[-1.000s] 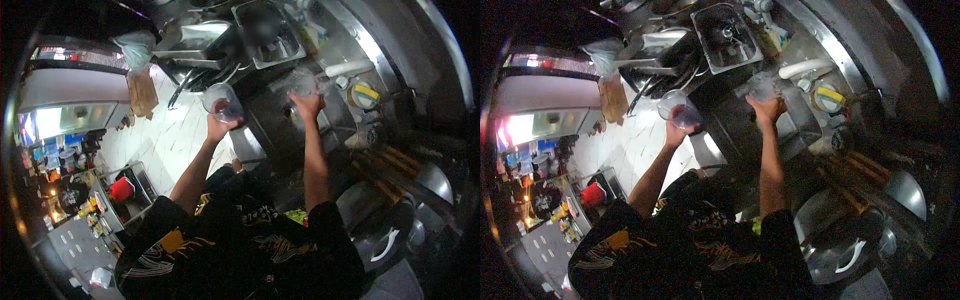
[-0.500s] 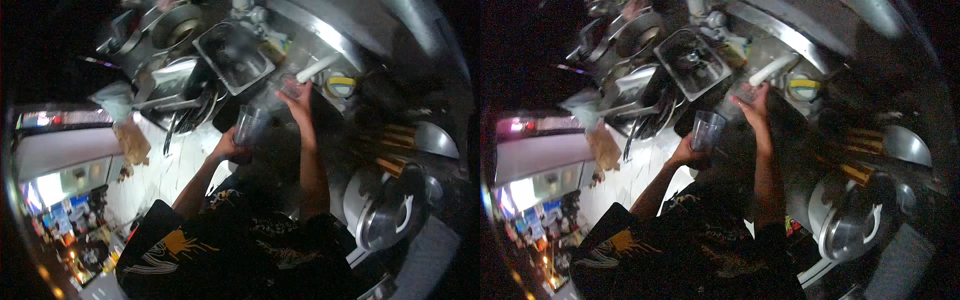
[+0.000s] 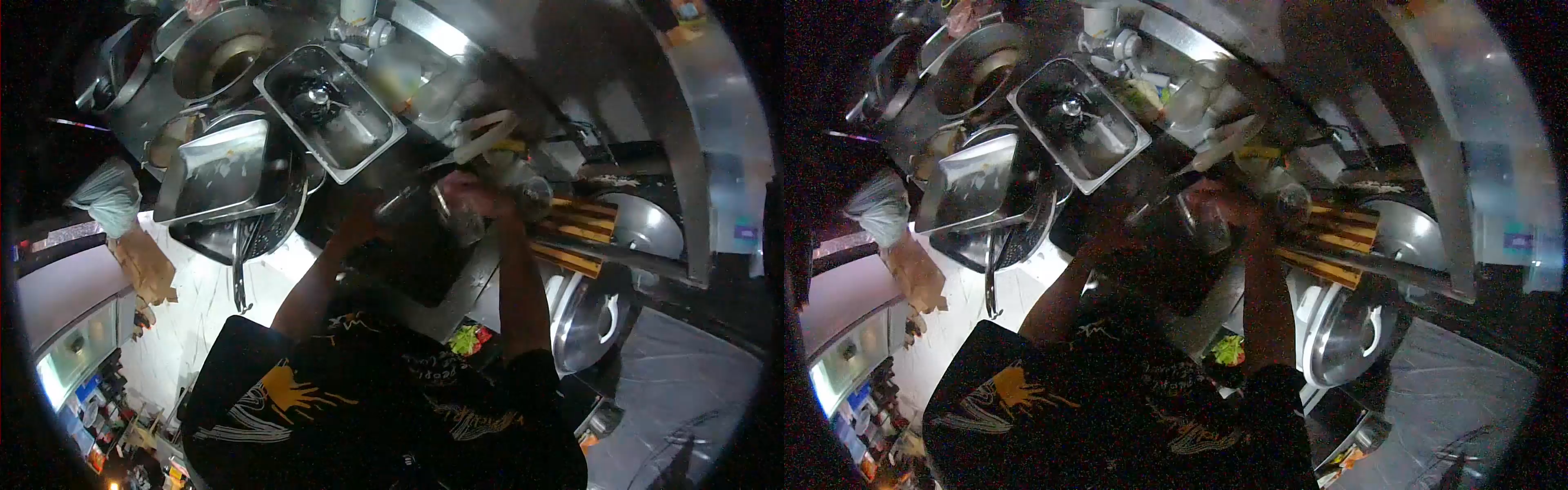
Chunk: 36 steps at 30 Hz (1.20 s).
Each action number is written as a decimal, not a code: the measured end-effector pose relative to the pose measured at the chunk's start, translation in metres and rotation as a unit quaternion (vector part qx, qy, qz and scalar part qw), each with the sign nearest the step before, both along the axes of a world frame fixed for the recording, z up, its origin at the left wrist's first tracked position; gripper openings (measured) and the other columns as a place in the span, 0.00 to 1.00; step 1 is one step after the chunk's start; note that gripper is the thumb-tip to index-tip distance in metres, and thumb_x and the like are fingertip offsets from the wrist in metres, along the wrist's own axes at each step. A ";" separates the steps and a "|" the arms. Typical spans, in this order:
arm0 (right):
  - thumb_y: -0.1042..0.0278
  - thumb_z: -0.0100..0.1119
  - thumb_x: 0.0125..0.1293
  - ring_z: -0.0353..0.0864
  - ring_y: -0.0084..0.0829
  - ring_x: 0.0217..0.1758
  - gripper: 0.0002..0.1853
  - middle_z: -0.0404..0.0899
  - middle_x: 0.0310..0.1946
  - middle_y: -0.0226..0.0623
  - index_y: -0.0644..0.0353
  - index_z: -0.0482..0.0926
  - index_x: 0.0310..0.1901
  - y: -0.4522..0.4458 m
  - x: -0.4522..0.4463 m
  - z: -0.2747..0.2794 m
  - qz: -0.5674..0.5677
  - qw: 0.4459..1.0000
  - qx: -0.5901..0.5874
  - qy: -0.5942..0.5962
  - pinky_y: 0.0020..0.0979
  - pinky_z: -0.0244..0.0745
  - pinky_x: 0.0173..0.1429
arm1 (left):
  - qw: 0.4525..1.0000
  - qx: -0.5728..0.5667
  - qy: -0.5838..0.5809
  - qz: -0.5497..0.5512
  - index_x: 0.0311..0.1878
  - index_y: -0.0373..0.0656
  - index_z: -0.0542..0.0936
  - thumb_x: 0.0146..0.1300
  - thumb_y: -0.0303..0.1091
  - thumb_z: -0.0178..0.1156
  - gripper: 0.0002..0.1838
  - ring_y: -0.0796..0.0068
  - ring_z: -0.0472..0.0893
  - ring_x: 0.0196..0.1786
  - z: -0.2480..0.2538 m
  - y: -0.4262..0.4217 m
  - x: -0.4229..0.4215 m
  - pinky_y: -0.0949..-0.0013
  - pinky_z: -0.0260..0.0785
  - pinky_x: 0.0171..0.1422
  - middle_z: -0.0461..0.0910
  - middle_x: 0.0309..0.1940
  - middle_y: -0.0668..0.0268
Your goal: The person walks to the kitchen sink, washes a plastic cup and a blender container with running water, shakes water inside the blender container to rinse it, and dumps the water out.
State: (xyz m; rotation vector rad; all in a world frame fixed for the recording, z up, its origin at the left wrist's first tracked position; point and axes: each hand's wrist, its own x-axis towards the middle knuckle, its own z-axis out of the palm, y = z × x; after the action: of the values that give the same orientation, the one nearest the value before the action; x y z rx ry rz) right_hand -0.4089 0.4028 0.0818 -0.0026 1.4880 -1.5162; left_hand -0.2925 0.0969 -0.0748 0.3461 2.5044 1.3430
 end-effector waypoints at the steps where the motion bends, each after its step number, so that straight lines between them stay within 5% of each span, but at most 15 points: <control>1: 0.53 0.62 0.74 0.84 0.27 0.42 0.16 0.85 0.41 0.28 0.53 0.83 0.54 0.009 -0.006 -0.015 0.026 0.996 -0.046 -0.069 0.31 0.78 0.47 | 1.000 0.002 0.007 -0.005 0.78 0.43 0.62 0.35 0.45 0.86 0.64 0.48 0.65 0.77 0.001 0.005 -0.008 0.51 0.58 0.81 0.64 0.76 0.51; 4: 0.51 0.58 0.76 0.84 0.28 0.36 0.15 0.85 0.36 0.30 0.52 0.84 0.51 -0.022 -0.010 0.016 0.065 0.975 -0.041 -0.209 0.31 0.77 0.43 | 0.996 0.076 -0.046 0.003 0.77 0.45 0.65 0.35 0.42 0.84 0.61 0.47 0.65 0.76 0.008 0.015 -0.029 0.52 0.57 0.81 0.67 0.75 0.54; 7: 0.48 0.56 0.76 0.83 0.27 0.33 0.17 0.85 0.34 0.32 0.52 0.83 0.51 -0.031 -0.024 -0.007 0.079 0.952 0.101 -0.277 0.31 0.77 0.41 | 0.974 0.199 -0.099 0.042 0.74 0.45 0.69 0.39 0.39 0.82 0.54 0.47 0.68 0.74 0.032 0.014 -0.042 0.52 0.59 0.80 0.70 0.72 0.53; 10: 0.45 0.57 0.75 0.83 0.27 0.35 0.20 0.86 0.37 0.34 0.52 0.81 0.54 -0.021 -0.033 -0.031 0.066 0.948 0.140 -0.278 0.30 0.77 0.41 | 0.992 0.102 0.054 -0.059 0.71 0.44 0.72 0.44 0.37 0.80 0.47 0.46 0.71 0.71 0.011 0.028 -0.078 0.52 0.63 0.76 0.72 0.69 0.53; 13: 0.44 0.62 0.71 0.84 0.29 0.41 0.22 0.86 0.46 0.35 0.53 0.81 0.55 0.007 -0.019 -0.027 -0.004 0.986 0.096 -0.136 0.31 0.77 0.45 | 0.951 0.088 0.297 -0.011 0.68 0.44 0.74 0.51 0.36 0.77 0.39 0.45 0.75 0.64 -0.004 0.040 -0.083 0.51 0.69 0.68 0.75 0.65 0.53; 16: 0.45 0.68 0.67 0.83 0.32 0.51 0.26 0.85 0.53 0.38 0.56 0.81 0.57 0.040 0.039 -0.015 -0.067 0.984 0.110 0.124 0.33 0.78 0.53 | 0.967 0.238 0.089 0.009 0.64 0.45 0.76 0.58 0.37 0.72 0.30 0.47 0.75 0.64 0.127 0.044 -0.095 0.47 0.66 0.69 0.76 0.61 0.55; 17: 0.45 0.69 0.66 0.83 0.33 0.53 0.27 0.84 0.54 0.38 0.57 0.81 0.57 0.055 0.059 -0.016 -0.060 0.962 0.172 0.202 0.34 0.78 0.55 | 0.975 0.109 0.188 -0.039 0.63 0.46 0.76 0.60 0.37 0.71 0.28 0.48 0.76 0.63 0.105 0.047 -0.096 0.47 0.66 0.69 0.77 0.61 0.55; 20: 0.46 0.71 0.64 0.81 0.34 0.58 0.29 0.83 0.57 0.39 0.59 0.80 0.59 0.097 0.121 -0.019 -0.032 0.837 0.354 0.417 0.36 0.77 0.60 | 0.974 0.088 0.192 -0.076 0.63 0.47 0.76 0.61 0.40 0.70 0.27 0.51 0.77 0.63 0.089 0.058 -0.100 0.47 0.67 0.68 0.77 0.61 0.56; 24: 0.49 0.77 0.58 0.77 0.39 0.66 0.40 0.80 0.61 0.41 0.63 0.73 0.67 0.089 0.214 0.011 -0.118 0.726 0.516 0.439 0.38 0.71 0.70 | 0.980 0.123 0.107 -0.115 0.64 0.48 0.76 0.63 0.44 0.68 0.27 0.53 0.77 0.62 0.078 0.064 -0.096 0.46 0.69 0.65 0.78 0.61 0.57; 27: 0.53 0.80 0.55 0.76 0.41 0.66 0.43 0.77 0.64 0.41 0.62 0.71 0.68 0.092 0.270 -0.017 -0.208 0.581 0.614 0.492 0.41 0.75 0.66 | 0.977 0.134 0.026 -0.161 0.64 0.49 0.76 0.64 0.47 0.67 0.27 0.56 0.78 0.62 0.057 0.064 -0.093 0.45 0.70 0.63 0.78 0.62 0.58; 29: 0.58 0.83 0.51 0.76 0.44 0.66 0.44 0.76 0.63 0.42 0.62 0.72 0.67 0.117 0.322 -0.091 -0.413 0.668 0.516 0.342 0.42 0.76 0.65 | 0.973 0.127 -0.017 -0.190 0.64 0.50 0.76 0.65 0.49 0.66 0.27 0.57 0.79 0.62 0.048 0.062 -0.093 0.45 0.71 0.62 0.78 0.62 0.59; 31: 0.60 0.85 0.49 0.75 0.44 0.65 0.43 0.75 0.63 0.43 0.62 0.72 0.66 0.119 0.336 -0.112 -0.483 0.664 0.484 0.302 0.44 0.76 0.64 | 0.971 0.098 -0.034 -0.216 0.64 0.51 0.76 0.66 0.50 0.65 0.27 0.59 0.79 0.61 0.042 0.060 -0.090 0.45 0.71 0.61 0.78 0.62 0.59; 36: 0.61 0.86 0.49 0.74 0.45 0.62 0.43 0.69 0.66 0.46 0.62 0.72 0.65 0.090 0.333 -0.067 -0.404 0.594 0.536 0.443 0.49 0.71 0.67 | 0.974 0.085 -0.042 -0.208 0.65 0.52 0.76 0.68 0.55 0.63 0.27 0.62 0.80 0.61 0.029 0.050 -0.082 0.44 0.73 0.58 0.79 0.62 0.61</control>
State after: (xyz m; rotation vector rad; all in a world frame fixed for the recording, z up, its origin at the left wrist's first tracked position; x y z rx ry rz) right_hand -0.0760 0.4930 0.0146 0.8600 3.3939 -0.8850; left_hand -0.3744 0.1470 -0.0458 0.7830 2.0966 1.3623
